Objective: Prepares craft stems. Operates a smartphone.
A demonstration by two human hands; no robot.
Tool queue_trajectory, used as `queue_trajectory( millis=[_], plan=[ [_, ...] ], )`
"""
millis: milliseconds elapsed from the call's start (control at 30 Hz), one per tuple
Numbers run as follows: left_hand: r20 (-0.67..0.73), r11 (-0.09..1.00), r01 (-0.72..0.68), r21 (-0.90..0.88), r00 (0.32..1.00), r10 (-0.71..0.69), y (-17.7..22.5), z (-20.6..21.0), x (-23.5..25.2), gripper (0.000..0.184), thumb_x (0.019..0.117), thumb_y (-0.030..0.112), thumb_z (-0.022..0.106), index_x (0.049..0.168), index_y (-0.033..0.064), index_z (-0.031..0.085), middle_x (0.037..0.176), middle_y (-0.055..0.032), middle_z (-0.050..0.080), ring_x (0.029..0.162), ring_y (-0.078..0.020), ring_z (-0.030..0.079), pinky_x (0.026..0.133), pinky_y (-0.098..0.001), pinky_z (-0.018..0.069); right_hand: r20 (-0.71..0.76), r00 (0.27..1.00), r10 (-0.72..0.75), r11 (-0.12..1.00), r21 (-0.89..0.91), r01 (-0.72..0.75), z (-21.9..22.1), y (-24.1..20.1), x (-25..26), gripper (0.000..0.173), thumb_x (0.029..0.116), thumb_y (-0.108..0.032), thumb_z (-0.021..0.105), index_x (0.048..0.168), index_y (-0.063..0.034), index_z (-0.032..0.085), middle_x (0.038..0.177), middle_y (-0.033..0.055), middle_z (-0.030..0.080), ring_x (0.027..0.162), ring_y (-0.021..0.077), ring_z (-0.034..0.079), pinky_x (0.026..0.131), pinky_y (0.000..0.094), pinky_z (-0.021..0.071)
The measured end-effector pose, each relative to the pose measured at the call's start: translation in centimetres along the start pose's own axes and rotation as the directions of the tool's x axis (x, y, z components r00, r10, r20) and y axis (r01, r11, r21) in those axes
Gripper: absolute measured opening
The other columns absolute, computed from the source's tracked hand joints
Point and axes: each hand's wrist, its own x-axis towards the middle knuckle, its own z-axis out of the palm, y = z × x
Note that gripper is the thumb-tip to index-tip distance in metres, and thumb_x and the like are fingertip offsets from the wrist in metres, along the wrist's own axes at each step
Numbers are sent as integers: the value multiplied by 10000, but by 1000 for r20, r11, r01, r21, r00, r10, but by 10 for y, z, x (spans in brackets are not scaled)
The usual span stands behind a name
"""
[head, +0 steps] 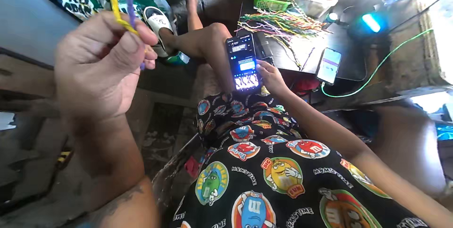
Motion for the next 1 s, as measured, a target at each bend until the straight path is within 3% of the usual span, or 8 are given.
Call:
queue_trajectory(
  millis=[167, 267, 333, 433, 567, 767, 867, 1000],
  plan=[
    [-2, 999, 12, 38, 1000, -12, 13, 20, 4, 138, 1028, 266, 579, 1104, 240, 692, 982, 177, 677, 870, 18, 632, 812, -191, 544, 30, 994, -103, 993, -57, 105, -6, 15, -12, 514, 1105, -280, 364, 1583, -91, 352, 1418, 154, 580, 1172, 154, 641, 984, 349, 535],
    [31, 997, 7, 73, 999, -9, 12, 18, 3, 167, 1033, 261, 538, 1073, 262, 700, 985, 183, 685, 886, 20, 640, 819, -190, 544, 32, 989, -142, 969, -200, 145, 5, 17, -28, 752, 1005, -304, 565, 1637, -101, 210, 1526, 227, 456, 1346, 306, 510, 1092, 471, 449],
    [97, 999, -17, 36, 995, 13, -2, -1, -4, 201, 1034, 243, 515, 1112, 194, 694, 1038, 94, 694, 933, -64, 655, 849, -272, 559, 17, 981, -191, 943, -275, 188, 12, 23, -33, 959, 906, -371, 705, 1647, -101, 160, 1544, 258, 413, 1387, 399, 434, 1129, 543, 394],
    [129, 1000, -5, -9, 992, 6, -35, -32, -17, 264, 1020, 198, 484, 1151, 48, 658, 1132, -81, 676, 1007, -229, 663, 899, -425, 562, 22, 944, -329, 892, -320, 318, 15, 31, -35, 1090, 831, -438, 787, 1633, -36, 168, 1531, 256, 442, 1347, 404, 473, 1126, 554, 390],
    [6, 994, 104, 38, 995, -104, -38, -27, -20, 203, 1008, 266, 534, 1053, 131, 679, 1072, 24, 684, 988, -142, 670, 906, -320, 565, 30, 928, -373, 869, -339, 360, -1, 41, -36, 933, 921, -369, 702, 1632, -60, 184, 1612, 160, 383, 1397, 342, 453, 1137, 532, 372],
    [45, 993, 93, 67, 994, -96, -23, -2, -6, 216, 1060, 200, 488, 1155, 124, 667, 1092, 58, 711, 978, -88, 686, 923, -292, 564, -21, 947, -320, 861, -424, 282, -26, 62, -55, 770, 980, -351, 616, 1580, 17, 305, 1591, 247, 373, 1443, 379, 408, 1182, 528, 347],
    [205, 1000, -12, -22, 979, 16, -31, -8, 3, 290, 1064, 153, 446, 1277, 30, 599, 1189, -86, 685, 1033, -229, 691, 928, -429, 583, 159, 796, -584, 572, -615, 542, -23, 62, -58, 536, 982, -365, 628, 1428, -73, 581, 1520, 228, 477, 1377, 408, 475, 1123, 555, 398],
    [92, 986, 96, 138, 990, -109, 8, 32, 10, 213, 1074, 221, 426, 1143, 250, 626, 1029, 174, 711, 923, -5, 687, 863, -221, 582, 411, 581, -702, 253, -619, 744, -14, 57, -49, 353, 1032, -491, 521, 1273, -319, 713, 1519, 132, 511, 1410, 388, 434, 1172, 548, 304]
  ],
)
